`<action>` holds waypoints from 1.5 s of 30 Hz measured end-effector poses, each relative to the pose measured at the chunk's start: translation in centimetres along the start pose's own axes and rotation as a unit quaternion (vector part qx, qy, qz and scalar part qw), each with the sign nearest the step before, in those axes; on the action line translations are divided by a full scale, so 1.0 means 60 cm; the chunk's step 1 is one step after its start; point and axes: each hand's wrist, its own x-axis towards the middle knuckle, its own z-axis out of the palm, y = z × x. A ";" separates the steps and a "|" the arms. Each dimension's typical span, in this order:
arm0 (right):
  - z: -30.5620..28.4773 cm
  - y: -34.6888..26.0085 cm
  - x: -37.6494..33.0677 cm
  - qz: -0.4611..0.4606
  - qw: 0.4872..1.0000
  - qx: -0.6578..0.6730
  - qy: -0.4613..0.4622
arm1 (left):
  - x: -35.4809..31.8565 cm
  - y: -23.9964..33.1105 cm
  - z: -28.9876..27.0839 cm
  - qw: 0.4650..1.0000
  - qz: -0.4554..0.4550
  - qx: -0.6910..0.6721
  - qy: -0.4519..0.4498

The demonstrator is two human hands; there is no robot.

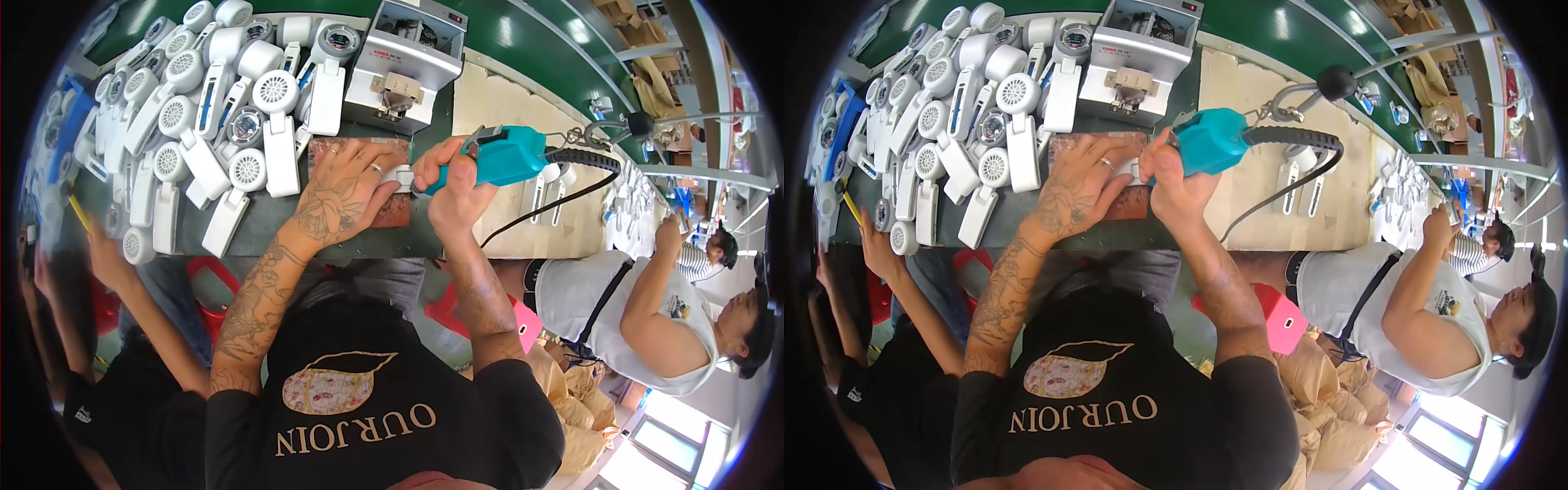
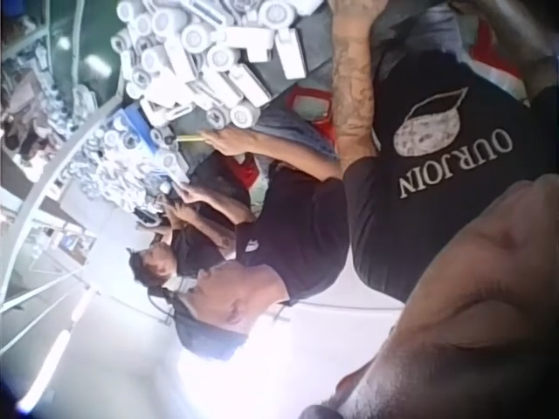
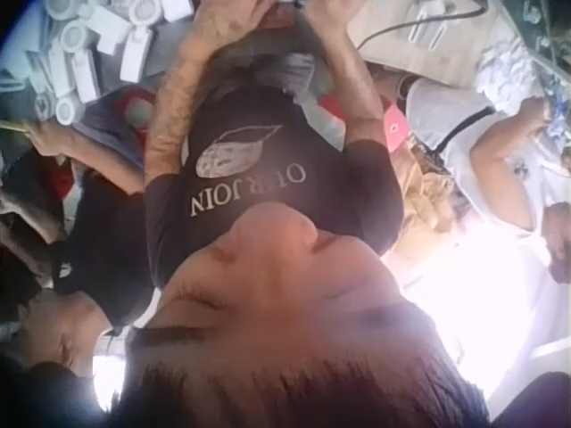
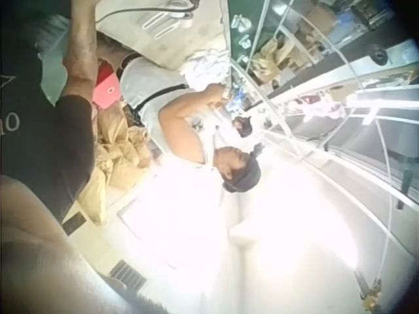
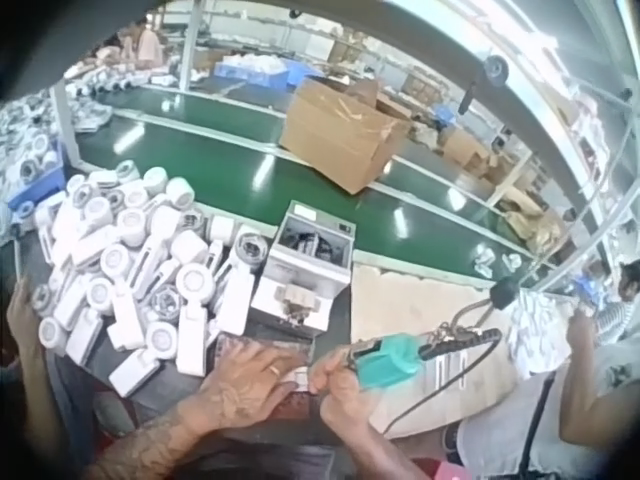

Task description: The person assembles small white electronic components into a plastic housing using a handheld power screwdriver on a factory production line.

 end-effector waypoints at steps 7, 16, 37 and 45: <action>-0.001 0.012 -0.011 0.010 0.999 -0.027 0.028 | -0.010 -0.007 -0.017 0.999 0.031 0.006 0.035; -0.005 -0.116 -0.087 -0.071 0.987 0.119 0.080 | -0.092 0.044 -0.142 0.966 -0.153 -0.092 0.188; -0.094 -0.115 -0.185 0.069 0.996 0.006 0.055 | 0.199 0.119 0.127 0.974 0.017 -0.224 0.017; -0.099 -0.148 -0.237 0.066 0.991 -0.041 0.113 | 0.280 0.195 0.373 0.979 -0.087 -0.030 -0.181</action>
